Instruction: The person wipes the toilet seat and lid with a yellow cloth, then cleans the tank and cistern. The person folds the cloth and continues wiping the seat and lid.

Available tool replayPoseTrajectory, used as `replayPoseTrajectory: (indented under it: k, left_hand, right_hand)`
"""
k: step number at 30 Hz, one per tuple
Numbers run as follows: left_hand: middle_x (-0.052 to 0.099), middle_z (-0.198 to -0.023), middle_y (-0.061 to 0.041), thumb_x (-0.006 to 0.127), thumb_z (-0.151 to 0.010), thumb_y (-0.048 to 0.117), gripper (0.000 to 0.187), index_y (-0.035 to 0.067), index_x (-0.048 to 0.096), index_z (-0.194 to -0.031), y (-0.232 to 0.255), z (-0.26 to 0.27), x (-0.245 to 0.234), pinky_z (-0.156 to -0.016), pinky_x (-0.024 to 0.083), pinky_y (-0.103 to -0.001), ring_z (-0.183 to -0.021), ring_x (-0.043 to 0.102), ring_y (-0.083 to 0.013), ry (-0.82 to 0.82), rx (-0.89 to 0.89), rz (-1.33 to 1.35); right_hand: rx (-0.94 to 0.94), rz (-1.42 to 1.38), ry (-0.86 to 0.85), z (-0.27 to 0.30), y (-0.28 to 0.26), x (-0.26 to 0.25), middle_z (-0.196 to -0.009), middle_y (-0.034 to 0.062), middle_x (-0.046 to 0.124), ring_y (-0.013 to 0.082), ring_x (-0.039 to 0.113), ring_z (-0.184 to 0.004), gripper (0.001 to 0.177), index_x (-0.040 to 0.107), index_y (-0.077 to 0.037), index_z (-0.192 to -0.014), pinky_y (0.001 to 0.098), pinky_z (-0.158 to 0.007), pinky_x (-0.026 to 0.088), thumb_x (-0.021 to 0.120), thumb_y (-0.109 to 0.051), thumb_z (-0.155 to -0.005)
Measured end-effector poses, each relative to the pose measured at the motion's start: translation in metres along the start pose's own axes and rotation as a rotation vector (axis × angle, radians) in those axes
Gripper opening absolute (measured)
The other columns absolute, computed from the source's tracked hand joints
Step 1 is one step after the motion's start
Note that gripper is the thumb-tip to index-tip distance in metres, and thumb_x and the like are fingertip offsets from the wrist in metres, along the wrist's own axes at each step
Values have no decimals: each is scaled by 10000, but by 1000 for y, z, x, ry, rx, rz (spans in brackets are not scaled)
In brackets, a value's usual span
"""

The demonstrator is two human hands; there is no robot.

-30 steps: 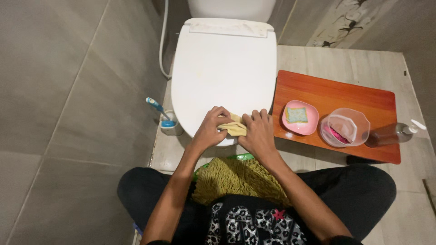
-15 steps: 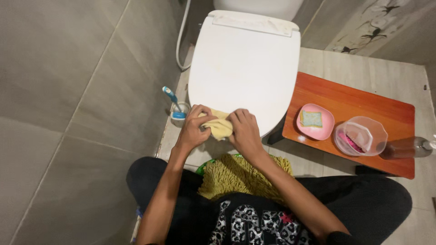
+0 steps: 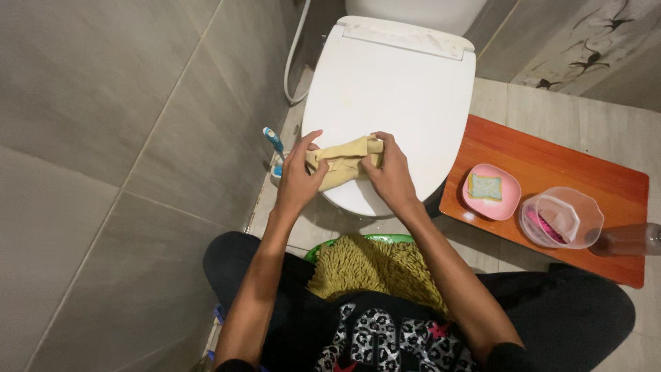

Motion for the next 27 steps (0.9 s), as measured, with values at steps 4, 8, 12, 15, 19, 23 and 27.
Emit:
replayPoseTrajectory:
  k: [4,8,12,15,19,23,27]
  left_hand:
    - [617,-1161,-89,725,-978,221,524,127,545,-1462,-9,3,-2,-936,514,-453,-1126,595,-271,118,-40,-111]
    - [538,-1172,-161,747,-952,258,465,103,595,-1363,-4,22,-7,-952,464,-479,-1134,510,-308,265,85,-243]
    - [547,-1176,-79,749,-942,260,289,187,701,-1218,3,33,14,-1049,449,-484,-1162,524,-252,118,213,-338]
    - [543,-1284,-52,712,-983,236,286,226,700,-1269,7,36,30,-1158,399,-512,-1276,516,-236,28,251,-395]
    - [494,-1416,-142,655,-1002,267,505,195,573,-1495,2,36,38,-1189,326,-549,-1389,446,-316,-44,138,-377]
    - [421,-1505,-201,656,-1000,370,604,191,473,-1547,6,31,42,-1188,273,-569,-1462,346,-385,-49,148,-386]
    - [429,-1539,-197,654,-1009,343,585,195,478,-1547,5,17,37,-1220,298,-540,-1510,320,-398,-41,161,-351]
  right_hand:
    - [-15,174,53,3,7,-4,-1194,247,604,358,633,-1067,573,482,72,-1374,471,-903,538,680,-259,-950]
    - [-128,349,68,9,5,-2,-1127,158,582,302,537,-1063,329,637,-6,-1149,438,-907,502,712,-271,-969]
    - [-349,319,-95,24,-8,12,-1093,71,615,250,565,-1063,174,725,-88,-1037,425,-942,491,728,-231,-938]
    - [-412,284,-51,31,-18,8,-1126,105,601,286,568,-1104,179,699,-44,-1110,442,-946,499,686,-110,-943]
    - [-379,240,-63,31,-25,12,-1229,164,572,321,576,-1161,281,667,-54,-1223,440,-953,526,657,-56,-942]
    - [-333,177,-102,26,-24,17,-1382,225,505,382,533,-1256,392,626,-70,-1373,459,-1022,493,590,-44,-984]
    - [-399,299,-66,13,-26,24,-1460,197,517,392,498,-1364,384,599,-61,-1405,542,-1190,326,555,-89,-1024]
Point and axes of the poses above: each hand's wrist, its own z-axis away from the middle knuckle, its own x-axis out of the palm, y = z × x, the point moved 7 cm from there along -z, towards the middle knuckle
